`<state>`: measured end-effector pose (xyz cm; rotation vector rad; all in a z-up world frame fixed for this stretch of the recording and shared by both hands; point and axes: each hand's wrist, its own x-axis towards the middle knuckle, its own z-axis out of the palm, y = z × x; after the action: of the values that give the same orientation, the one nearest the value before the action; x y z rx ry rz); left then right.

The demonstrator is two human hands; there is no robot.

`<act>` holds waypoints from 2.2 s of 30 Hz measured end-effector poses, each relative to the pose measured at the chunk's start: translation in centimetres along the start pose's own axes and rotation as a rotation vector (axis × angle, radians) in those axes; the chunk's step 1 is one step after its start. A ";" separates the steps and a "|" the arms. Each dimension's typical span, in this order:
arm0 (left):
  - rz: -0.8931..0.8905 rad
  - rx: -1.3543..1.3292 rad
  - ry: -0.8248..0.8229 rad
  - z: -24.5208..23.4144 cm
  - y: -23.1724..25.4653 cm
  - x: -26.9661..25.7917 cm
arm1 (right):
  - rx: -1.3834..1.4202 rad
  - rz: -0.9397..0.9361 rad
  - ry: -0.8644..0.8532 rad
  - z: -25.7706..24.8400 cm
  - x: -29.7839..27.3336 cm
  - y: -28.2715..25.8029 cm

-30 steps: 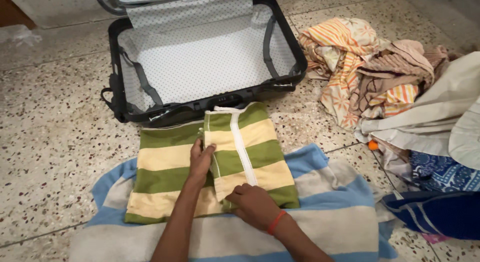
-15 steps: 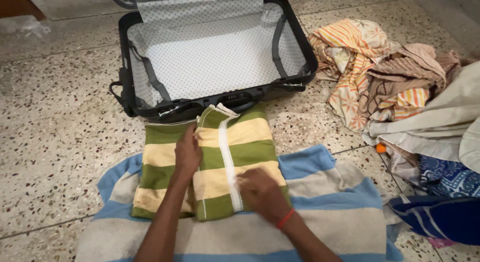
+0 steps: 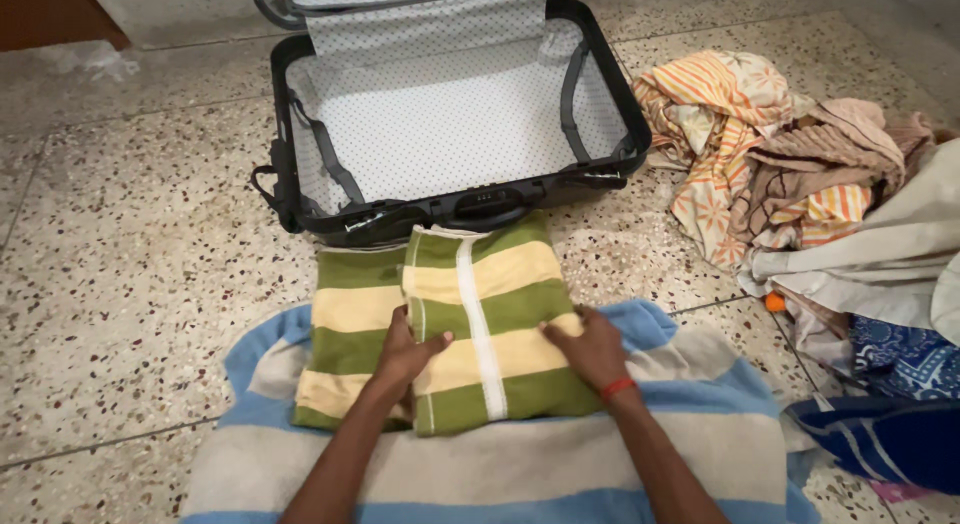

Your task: The person folds a green and yellow striped cloth by hand on a larger blue and white towel and then places it into an open suitcase.

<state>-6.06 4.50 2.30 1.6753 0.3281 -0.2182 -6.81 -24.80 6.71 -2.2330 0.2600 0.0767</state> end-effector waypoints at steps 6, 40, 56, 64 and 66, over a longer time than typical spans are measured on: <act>0.050 -0.204 -0.031 4.1 0.6 0.1 | -0.195 0.016 0.230 -5.0 0.1 -1.1; -0.372 -0.324 -0.198 -0.8 4.1 -5.9 | -0.338 -1.048 -0.039 6.0 -8.5 -5.8; -0.176 -0.215 -0.012 -7.0 -1.6 -3.0 | -0.314 -0.497 0.045 1.2 -7.5 -2.4; -0.323 -0.342 -0.027 -5.7 -0.8 0.9 | -0.328 -0.582 0.067 2.0 -7.6 -2.6; -0.189 -0.284 0.050 -5.2 -2.7 1.7 | -0.400 -0.534 0.062 2.0 -7.7 -2.6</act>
<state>-5.65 10.11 -0.13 1.3712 0.5310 -0.2574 -13.68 -20.43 8.59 -2.6290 -0.3536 -0.2481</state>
